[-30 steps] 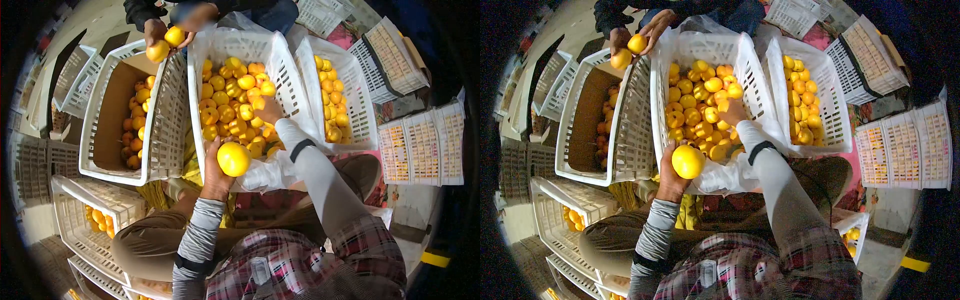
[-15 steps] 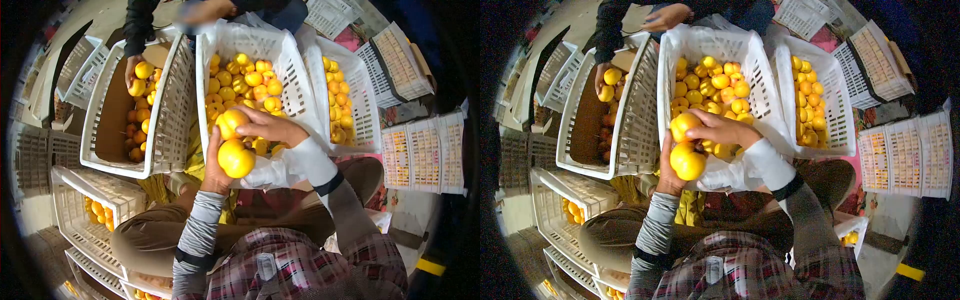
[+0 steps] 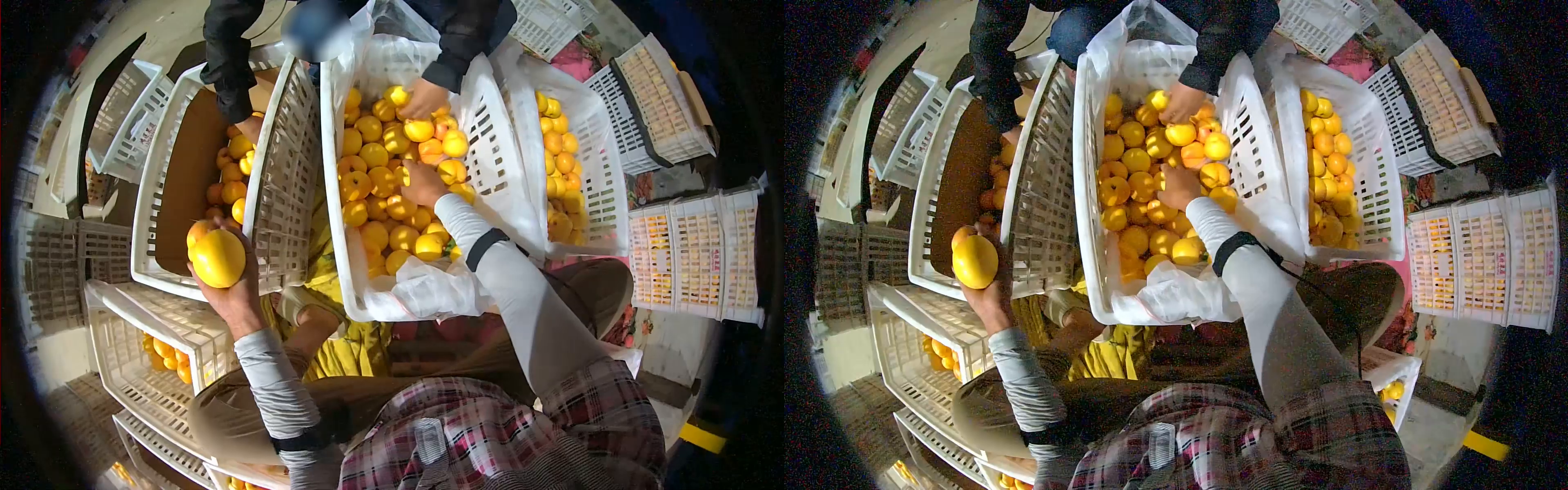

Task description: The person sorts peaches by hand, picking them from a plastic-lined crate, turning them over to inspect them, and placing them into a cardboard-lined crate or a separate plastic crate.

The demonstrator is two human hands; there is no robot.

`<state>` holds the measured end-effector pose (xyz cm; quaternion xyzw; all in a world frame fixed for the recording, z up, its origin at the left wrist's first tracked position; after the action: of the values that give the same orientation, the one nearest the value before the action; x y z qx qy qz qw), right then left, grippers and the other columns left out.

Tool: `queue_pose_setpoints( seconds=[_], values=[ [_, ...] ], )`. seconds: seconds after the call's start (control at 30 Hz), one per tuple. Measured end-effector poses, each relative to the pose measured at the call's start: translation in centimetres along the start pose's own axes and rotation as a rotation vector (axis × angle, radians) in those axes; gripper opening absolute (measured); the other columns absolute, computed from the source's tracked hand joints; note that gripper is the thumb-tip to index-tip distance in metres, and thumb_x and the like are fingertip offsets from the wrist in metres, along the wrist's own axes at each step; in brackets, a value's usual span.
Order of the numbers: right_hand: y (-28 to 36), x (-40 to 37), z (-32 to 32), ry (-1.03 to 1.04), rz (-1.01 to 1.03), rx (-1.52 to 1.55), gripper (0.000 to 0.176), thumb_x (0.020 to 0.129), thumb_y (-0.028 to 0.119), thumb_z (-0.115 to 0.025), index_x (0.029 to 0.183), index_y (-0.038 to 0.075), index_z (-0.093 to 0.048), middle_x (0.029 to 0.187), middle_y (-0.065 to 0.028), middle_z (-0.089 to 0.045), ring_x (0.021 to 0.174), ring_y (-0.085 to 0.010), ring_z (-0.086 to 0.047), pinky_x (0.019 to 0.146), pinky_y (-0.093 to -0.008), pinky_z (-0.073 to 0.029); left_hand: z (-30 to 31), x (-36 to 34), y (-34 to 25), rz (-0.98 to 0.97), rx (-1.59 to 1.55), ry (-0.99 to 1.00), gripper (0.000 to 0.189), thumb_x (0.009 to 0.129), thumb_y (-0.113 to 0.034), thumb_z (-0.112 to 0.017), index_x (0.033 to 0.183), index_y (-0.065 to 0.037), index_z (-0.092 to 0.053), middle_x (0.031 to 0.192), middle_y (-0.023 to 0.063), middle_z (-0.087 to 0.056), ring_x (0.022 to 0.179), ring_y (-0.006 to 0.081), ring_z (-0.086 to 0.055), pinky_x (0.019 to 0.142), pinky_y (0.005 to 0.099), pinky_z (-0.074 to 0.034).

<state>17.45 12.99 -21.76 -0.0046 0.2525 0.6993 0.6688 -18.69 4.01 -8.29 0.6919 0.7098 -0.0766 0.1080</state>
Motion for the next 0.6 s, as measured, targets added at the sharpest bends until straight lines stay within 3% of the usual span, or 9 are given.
queue_pose_setpoints(
  seconds=[0.07, 0.1, 0.13, 0.2, 0.23, 0.33, 0.4, 0.53, 0.6],
  values=[
    [0.1, 0.0, -0.4, -0.122, -0.048, 0.304, 0.071, 0.071, 0.039, -0.061, 0.126, 0.000, -0.038, 0.120, -0.0217, -0.048, 0.111, -0.0346, -0.047, 0.094, -0.0392, -0.037, 1.8, 0.7, -1.7, -0.119, 0.018, 0.024, 0.055, 0.082, -0.036, -0.053, 0.119, 0.003, -0.042, 0.119, 0.0202, -0.047, 0.102, 0.0315, -0.049, 0.092, 0.0439, -0.041],
    [0.2, 0.0, -0.5, -0.160, -0.104, 0.494, 0.061, 0.076, 0.038, -0.058, 0.120, 0.001, -0.042, 0.113, -0.0159, -0.053, 0.100, -0.0301, -0.054, 0.084, -0.0386, -0.044, -0.9, -0.1, 0.2, -0.304, 0.013, -0.300, 0.057, 0.084, -0.035, -0.052, 0.122, 0.004, -0.038, 0.125, 0.0212, -0.042, 0.113, 0.0319, -0.043, 0.095, 0.0456, -0.039],
    [0.1, -0.1, -0.2, -0.157, -0.096, 0.490, 0.061, 0.076, 0.038, -0.058, 0.120, 0.001, -0.042, 0.113, -0.0159, -0.053, 0.100, -0.0301, -0.054, 0.084, -0.0386, -0.044, -1.8, -0.6, 0.8, -0.311, 0.008, -0.298, 0.057, 0.084, -0.035, -0.052, 0.122, 0.004, -0.038, 0.125, 0.0212, -0.042, 0.113, 0.0319, -0.043, 0.095, 0.0456, -0.039],
    [0.9, -1.3, 0.9, 0.277, -0.152, 1.601, 0.047, 0.081, 0.038, -0.053, 0.112, 0.004, -0.045, 0.104, -0.0128, -0.056, 0.083, -0.0231, -0.057, 0.071, -0.0348, -0.047, -2.9, -0.7, 1.9, -0.122, -0.393, -0.214, 0.061, 0.085, -0.036, -0.051, 0.126, 0.005, -0.032, 0.130, 0.0223, -0.037, 0.121, 0.0314, -0.036, 0.097, 0.0478, -0.036],
    [1.6, -1.7, 1.8, 0.376, -0.107, 1.783, 0.036, 0.085, 0.036, -0.048, 0.107, 0.007, -0.047, 0.099, -0.0113, -0.057, 0.073, -0.0195, -0.055, 0.062, -0.0307, -0.046, -2.2, -0.5, 1.9, -0.115, -0.274, -0.171, 0.064, 0.085, -0.036, -0.050, 0.129, 0.005, -0.027, 0.131, 0.0220, -0.036, 0.122, 0.0302, -0.036, 0.098, 0.0470, -0.036],
    [4.1, -3.9, 5.4, 0.493, -0.003, 1.900, 0.035, 0.086, 0.037, -0.046, 0.104, 0.008, -0.050, 0.090, -0.0075, -0.058, 0.071, -0.0187, -0.053, 0.058, -0.0302, -0.046, -0.7, -0.7, 3.8, -0.155, 0.424, -0.043, 0.060, 0.085, -0.029, -0.053, 0.129, 0.003, -0.029, 0.129, 0.0210, -0.039, 0.118, 0.0305, -0.041, 0.095, 0.0434, -0.040],
    [5.3, -5.0, 6.8, 0.551, 0.123, 1.883, 0.038, 0.088, 0.039, -0.041, 0.107, 0.008, -0.050, 0.098, -0.0082, -0.058, 0.083, -0.0210, -0.056, 0.064, -0.0328, -0.048, -2.9, -2.2, 8.3, 0.145, 0.934, -0.046, 0.056, 0.086, -0.038, -0.049, 0.125, 0.001, -0.037, 0.123, 0.0210, -0.045, 0.115, 0.0306, -0.044, 0.093, 0.0462, -0.041],
    [8.1, -7.0, 10.9, 0.529, 0.227, 1.624, 0.049, 0.092, 0.041, -0.036, 0.126, 0.006, -0.041, 0.122, -0.0127, -0.049, 0.111, -0.0241, -0.049, 0.093, -0.0369, -0.038, -4.1, -4.5, 14.7, 0.501, 0.373, -0.109, 0.050, 0.088, -0.042, -0.045, 0.118, -0.001, -0.047, 0.110, 0.0151, -0.055, 0.101, 0.0286, -0.055, 0.089, 0.0472, -0.044],
    [6.2, -4.3, 9.6, 0.156, 0.028, 0.955, 0.054, 0.088, 0.041, -0.044, 0.126, 0.003, -0.040, 0.123, -0.0162, -0.049, 0.111, -0.0250, -0.049, 0.095, -0.0353, -0.037, -2.0, -4.1, 14.6, 0.432, 0.464, -0.188, 0.047, 0.087, -0.042, -0.048, 0.114, -0.003, -0.049, 0.105, 0.0147, -0.057, 0.097, 0.0276, -0.056, 0.084, 0.0453, -0.048]
  ],
)
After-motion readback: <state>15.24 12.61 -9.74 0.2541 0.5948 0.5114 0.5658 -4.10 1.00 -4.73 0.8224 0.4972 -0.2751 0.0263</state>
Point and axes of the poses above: each hand's wrist, its own x-axis towards the middle knuckle, its own z-axis out of the back of the hand, y = z × x, the point moved 2 cm from there along x, towards the middle knuckle
